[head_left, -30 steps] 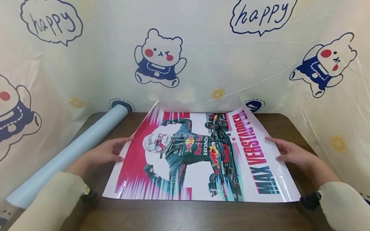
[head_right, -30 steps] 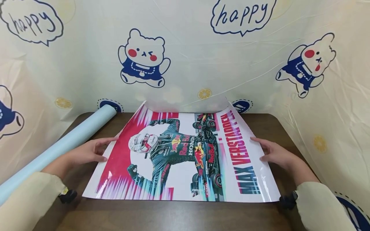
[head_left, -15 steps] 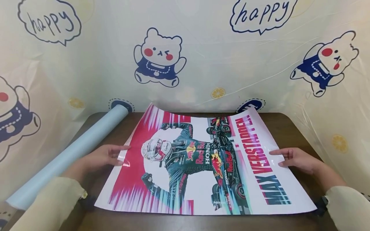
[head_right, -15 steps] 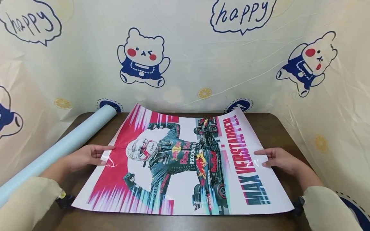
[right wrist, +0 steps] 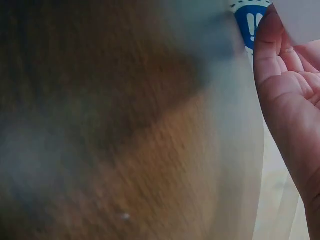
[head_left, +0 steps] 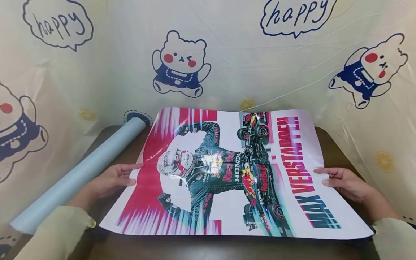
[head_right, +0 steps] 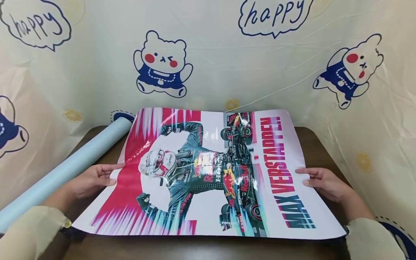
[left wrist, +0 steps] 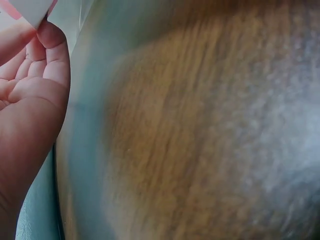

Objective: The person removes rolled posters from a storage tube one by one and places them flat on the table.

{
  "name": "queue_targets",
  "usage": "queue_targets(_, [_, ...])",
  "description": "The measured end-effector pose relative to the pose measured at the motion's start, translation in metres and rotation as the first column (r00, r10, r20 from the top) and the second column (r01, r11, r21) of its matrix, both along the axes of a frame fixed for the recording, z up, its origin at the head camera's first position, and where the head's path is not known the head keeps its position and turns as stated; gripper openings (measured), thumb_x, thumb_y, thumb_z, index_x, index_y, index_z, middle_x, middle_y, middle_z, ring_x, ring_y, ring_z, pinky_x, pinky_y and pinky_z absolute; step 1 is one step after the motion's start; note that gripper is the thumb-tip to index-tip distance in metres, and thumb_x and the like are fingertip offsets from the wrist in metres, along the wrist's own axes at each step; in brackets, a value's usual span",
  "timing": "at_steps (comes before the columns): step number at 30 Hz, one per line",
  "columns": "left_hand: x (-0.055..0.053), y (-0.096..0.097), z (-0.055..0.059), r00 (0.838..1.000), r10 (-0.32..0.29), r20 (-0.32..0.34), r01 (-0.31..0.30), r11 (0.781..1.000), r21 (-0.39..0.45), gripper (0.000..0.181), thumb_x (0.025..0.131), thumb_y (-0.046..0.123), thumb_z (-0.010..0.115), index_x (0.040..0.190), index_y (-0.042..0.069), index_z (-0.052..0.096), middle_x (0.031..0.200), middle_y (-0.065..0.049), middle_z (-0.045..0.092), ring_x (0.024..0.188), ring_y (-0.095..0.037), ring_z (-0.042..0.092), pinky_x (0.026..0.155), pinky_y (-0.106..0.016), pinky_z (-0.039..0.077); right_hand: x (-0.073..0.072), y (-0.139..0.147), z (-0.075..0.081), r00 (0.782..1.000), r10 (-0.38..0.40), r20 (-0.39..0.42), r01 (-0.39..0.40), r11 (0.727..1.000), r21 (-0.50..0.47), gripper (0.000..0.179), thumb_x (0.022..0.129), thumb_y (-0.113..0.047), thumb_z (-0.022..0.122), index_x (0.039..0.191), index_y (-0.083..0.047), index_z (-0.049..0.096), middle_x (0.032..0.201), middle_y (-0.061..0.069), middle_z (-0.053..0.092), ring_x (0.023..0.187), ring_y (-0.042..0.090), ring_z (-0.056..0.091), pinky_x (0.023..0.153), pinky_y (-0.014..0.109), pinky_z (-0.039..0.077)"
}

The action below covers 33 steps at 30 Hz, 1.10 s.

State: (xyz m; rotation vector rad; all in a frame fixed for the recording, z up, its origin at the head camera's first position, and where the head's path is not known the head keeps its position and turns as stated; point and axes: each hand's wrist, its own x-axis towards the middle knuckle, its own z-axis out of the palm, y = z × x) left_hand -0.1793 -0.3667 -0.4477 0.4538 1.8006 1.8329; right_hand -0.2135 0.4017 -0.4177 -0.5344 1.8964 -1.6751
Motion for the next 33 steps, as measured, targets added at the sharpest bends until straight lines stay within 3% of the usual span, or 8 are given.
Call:
queue_targets(6, [0.004, 0.001, -0.001, 1.000, 0.000, -0.005, 0.000, 0.998, 0.063, 0.049, 0.098, -0.004, 0.046, 0.144, 0.013, 0.048, 0.121, -0.013, 0.066, 0.105, -0.038, 0.065, 0.087, -0.051, 0.051, -0.001, 0.003, -0.002, 1.000, -0.020, -0.004, 0.019, 0.999, -0.042, 0.052, 0.101, 0.006, 0.038, 0.134, -0.027, 0.062, 0.122, -0.001, 0.067, 0.099, 0.033, 0.068, 0.078, 0.046, 0.053])
queue_targets(12, [0.001, 0.000, -0.003, 0.999, 0.001, -0.040, 0.003, 0.994, 0.112, 0.049, 0.099, -0.008, 0.042, 0.146, 0.008, 0.044, 0.124, -0.015, 0.064, 0.106, -0.040, 0.064, 0.087, -0.053, 0.050, -0.003, 0.003, -0.002, 1.000, -0.017, -0.016, 0.015, 0.995, -0.102, 0.052, 0.101, 0.009, 0.035, 0.134, -0.022, 0.062, 0.123, 0.002, 0.067, 0.101, 0.032, 0.068, 0.079, 0.045, 0.053])
queue_targets(15, [0.000, 0.000, -0.001, 0.998, 0.029, -0.062, -0.024, 0.997, 0.077, 0.048, 0.099, -0.008, 0.043, 0.145, 0.004, 0.042, 0.125, -0.016, 0.063, 0.106, -0.044, 0.063, 0.086, -0.056, 0.049, -0.004, 0.000, -0.001, 0.995, -0.078, -0.064, 0.076, 0.996, -0.036, 0.048, 0.100, 0.007, 0.040, 0.132, -0.021, 0.063, 0.120, 0.000, 0.068, 0.100, 0.030, 0.069, 0.079, 0.044, 0.054])
queue_targets(18, [0.000, 0.002, 0.002, 0.991, 0.102, -0.089, -0.106, 0.994, -0.042, 0.048, 0.098, -0.001, 0.051, 0.145, 0.006, 0.044, 0.124, -0.015, 0.064, 0.104, -0.044, 0.064, 0.085, -0.055, 0.051, -0.004, -0.006, 0.001, 0.978, -0.173, -0.115, 0.183, 0.979, 0.087, 0.042, 0.100, 0.000, 0.049, 0.131, -0.023, 0.064, 0.115, -0.005, 0.070, 0.096, 0.027, 0.070, 0.078, 0.041, 0.055])
queue_targets(21, [0.001, 0.007, 0.007, 0.969, 0.203, -0.141, -0.229, 0.953, -0.200, 0.050, 0.093, 0.011, 0.065, 0.141, 0.011, 0.050, 0.119, -0.014, 0.067, 0.099, -0.040, 0.067, 0.082, -0.052, 0.054, -0.001, -0.010, 0.003, 0.960, -0.228, -0.159, 0.255, 0.951, 0.176, 0.040, 0.098, -0.004, 0.056, 0.134, -0.019, 0.061, 0.112, -0.007, 0.070, 0.095, 0.026, 0.070, 0.079, 0.040, 0.056])
queue_targets(25, [0.001, 0.014, 0.015, 0.936, 0.262, -0.236, -0.332, 0.879, -0.341, 0.059, 0.086, 0.022, 0.076, 0.139, 0.010, 0.054, 0.113, -0.013, 0.069, 0.091, -0.034, 0.070, 0.078, -0.046, 0.057, 0.002, -0.015, 0.005, 0.949, -0.245, -0.198, 0.290, 0.925, 0.246, 0.045, 0.093, -0.008, 0.064, 0.138, -0.009, 0.056, 0.111, -0.005, 0.071, 0.095, 0.026, 0.070, 0.080, 0.038, 0.056])
queue_targets(28, [0.002, 0.015, 0.020, 0.926, 0.247, -0.286, -0.349, 0.850, -0.396, 0.060, 0.085, 0.025, 0.077, 0.138, 0.006, 0.055, 0.111, -0.013, 0.069, 0.088, -0.030, 0.071, 0.076, -0.042, 0.057, 0.003, -0.018, 0.006, 0.940, -0.257, -0.224, 0.315, 0.904, 0.289, 0.046, 0.092, -0.013, 0.067, 0.136, -0.006, 0.056, 0.108, -0.004, 0.072, 0.093, 0.026, 0.071, 0.079, 0.037, 0.056])
queue_targets(33, [0.006, 0.013, 0.025, 0.934, 0.215, -0.286, -0.333, 0.815, -0.473, 0.056, 0.086, 0.031, 0.076, 0.131, 0.002, 0.060, 0.102, -0.011, 0.072, 0.083, -0.028, 0.072, 0.075, -0.040, 0.058, 0.005, -0.021, 0.006, 0.920, -0.277, -0.276, 0.365, 0.861, 0.353, 0.043, 0.093, -0.021, 0.068, 0.130, 0.000, 0.059, 0.105, 0.005, 0.072, 0.088, 0.028, 0.071, 0.076, 0.036, 0.057])
